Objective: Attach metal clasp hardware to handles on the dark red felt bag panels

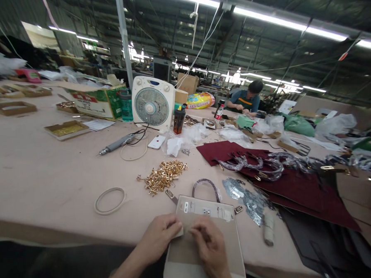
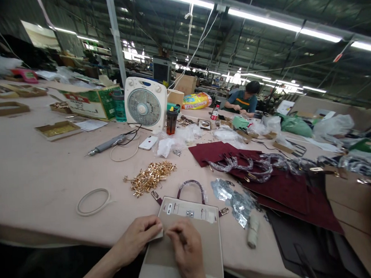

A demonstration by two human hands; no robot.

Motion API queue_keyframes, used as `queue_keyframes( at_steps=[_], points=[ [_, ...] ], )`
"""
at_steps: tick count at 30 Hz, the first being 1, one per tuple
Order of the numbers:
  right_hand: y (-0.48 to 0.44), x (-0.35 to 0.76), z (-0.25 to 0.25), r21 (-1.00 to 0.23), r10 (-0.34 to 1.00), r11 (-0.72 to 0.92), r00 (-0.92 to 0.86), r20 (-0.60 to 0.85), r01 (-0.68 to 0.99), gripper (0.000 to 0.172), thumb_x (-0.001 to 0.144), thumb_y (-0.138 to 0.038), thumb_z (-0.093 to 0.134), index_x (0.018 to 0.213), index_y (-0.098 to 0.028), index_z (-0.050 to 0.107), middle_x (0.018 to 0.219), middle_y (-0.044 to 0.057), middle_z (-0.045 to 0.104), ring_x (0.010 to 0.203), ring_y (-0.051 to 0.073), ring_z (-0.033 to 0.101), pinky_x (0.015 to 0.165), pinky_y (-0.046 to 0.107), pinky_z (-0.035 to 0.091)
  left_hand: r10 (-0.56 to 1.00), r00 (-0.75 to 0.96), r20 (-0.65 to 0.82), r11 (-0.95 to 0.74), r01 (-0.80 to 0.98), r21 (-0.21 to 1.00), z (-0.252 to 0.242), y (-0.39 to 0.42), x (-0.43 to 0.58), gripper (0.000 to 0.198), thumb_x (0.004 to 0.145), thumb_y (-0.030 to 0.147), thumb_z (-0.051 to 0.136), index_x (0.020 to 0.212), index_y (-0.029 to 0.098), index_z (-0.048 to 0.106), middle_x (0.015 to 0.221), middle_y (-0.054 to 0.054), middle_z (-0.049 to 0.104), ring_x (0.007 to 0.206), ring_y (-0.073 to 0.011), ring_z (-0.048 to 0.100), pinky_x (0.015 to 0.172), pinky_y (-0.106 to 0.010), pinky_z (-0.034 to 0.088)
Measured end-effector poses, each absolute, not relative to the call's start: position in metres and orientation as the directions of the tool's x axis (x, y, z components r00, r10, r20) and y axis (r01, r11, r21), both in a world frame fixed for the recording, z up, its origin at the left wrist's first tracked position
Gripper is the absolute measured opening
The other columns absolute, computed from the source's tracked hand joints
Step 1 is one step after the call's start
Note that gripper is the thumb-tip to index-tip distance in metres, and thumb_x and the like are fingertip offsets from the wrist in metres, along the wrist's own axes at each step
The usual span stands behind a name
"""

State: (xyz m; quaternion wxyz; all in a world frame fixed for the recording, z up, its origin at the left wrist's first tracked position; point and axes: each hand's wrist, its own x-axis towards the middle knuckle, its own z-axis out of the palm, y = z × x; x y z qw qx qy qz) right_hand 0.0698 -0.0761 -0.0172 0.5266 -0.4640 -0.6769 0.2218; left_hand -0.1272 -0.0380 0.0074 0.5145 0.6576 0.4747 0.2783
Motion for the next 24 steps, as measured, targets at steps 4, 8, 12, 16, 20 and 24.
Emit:
queue_keyframes(
  at_steps=[4,8,12,16,20,24],
  points=[
    [-0.066,0.108,-0.009,-0.871,0.874,0.316,0.242,0.422,0.377,0.021,0.102,-0.042,0.06,0.098,-0.023,0.068,0.103,0.008,0.071,0.102,0.024,0.067,0.093,0.037,0.054,0.908,0.409,-0.096,-0.105,0.443,0.89,0.009,-0.041,-0.129,0.03,0.094,0.04,0.052,0.078,0.018,0.064,0.077,0.0,0.063,0.078,-0.0184,0.057,0.07,-0.026,0.038],
    [-0.049,0.134,0.01,-0.822,0.941,0.228,0.099,0.324,0.523,0.025,0.098,-0.045,0.064,0.09,-0.024,0.073,0.139,0.012,0.061,0.135,0.03,0.053,0.116,0.048,0.041,0.904,0.42,-0.077,-0.149,0.479,0.865,0.01,-0.042,-0.13,0.032,0.096,0.041,0.05,0.08,0.018,0.066,0.079,-0.001,0.066,0.079,-0.0189,0.059,0.071,-0.026,0.039],
    [-0.038,0.137,0.017,-0.789,0.966,0.213,-0.004,0.258,0.576,0.025,0.1,-0.041,0.06,0.088,-0.024,0.074,0.141,0.012,0.061,0.137,0.031,0.052,0.117,0.052,0.039,0.9,0.429,-0.072,-0.163,0.487,0.858,0.011,-0.042,-0.129,0.033,0.097,0.041,0.049,0.08,0.019,0.066,0.081,-0.001,0.068,0.08,-0.0194,0.061,0.071,-0.026,0.039],
    [-0.032,0.135,0.01,-0.771,0.968,0.215,-0.026,0.249,0.6,0.022,0.098,-0.039,0.062,0.088,-0.025,0.075,0.14,0.012,0.062,0.134,0.032,0.055,0.117,0.054,0.039,0.902,0.427,-0.07,-0.162,0.484,0.86,0.013,-0.042,-0.129,0.032,0.097,0.04,0.05,0.08,0.019,0.066,0.08,-0.002,0.068,0.08,-0.0197,0.061,0.07,-0.027,0.039],
    [-0.029,0.133,0.003,-0.751,0.96,0.237,-0.027,0.28,0.616,0.021,0.097,-0.038,0.063,0.088,-0.024,0.076,0.136,0.012,0.065,0.131,0.032,0.057,0.116,0.054,0.04,0.898,0.434,-0.074,-0.161,0.48,0.862,0.014,-0.042,-0.13,0.032,0.096,0.041,0.05,0.081,0.019,0.067,0.081,-0.002,0.069,0.081,-0.02,0.061,0.071,-0.027,0.04],
    [-0.026,0.131,-0.001,-0.741,0.959,0.224,-0.007,0.283,0.633,0.019,0.097,-0.037,0.064,0.087,-0.025,0.075,0.132,0.011,0.066,0.129,0.032,0.057,0.115,0.055,0.041,0.9,0.43,-0.072,-0.152,0.463,0.873,0.015,-0.043,-0.13,0.031,0.097,0.04,0.05,0.082,0.019,0.067,0.082,-0.001,0.069,0.081,-0.0194,0.062,0.072,-0.027,0.039]
  ],
)
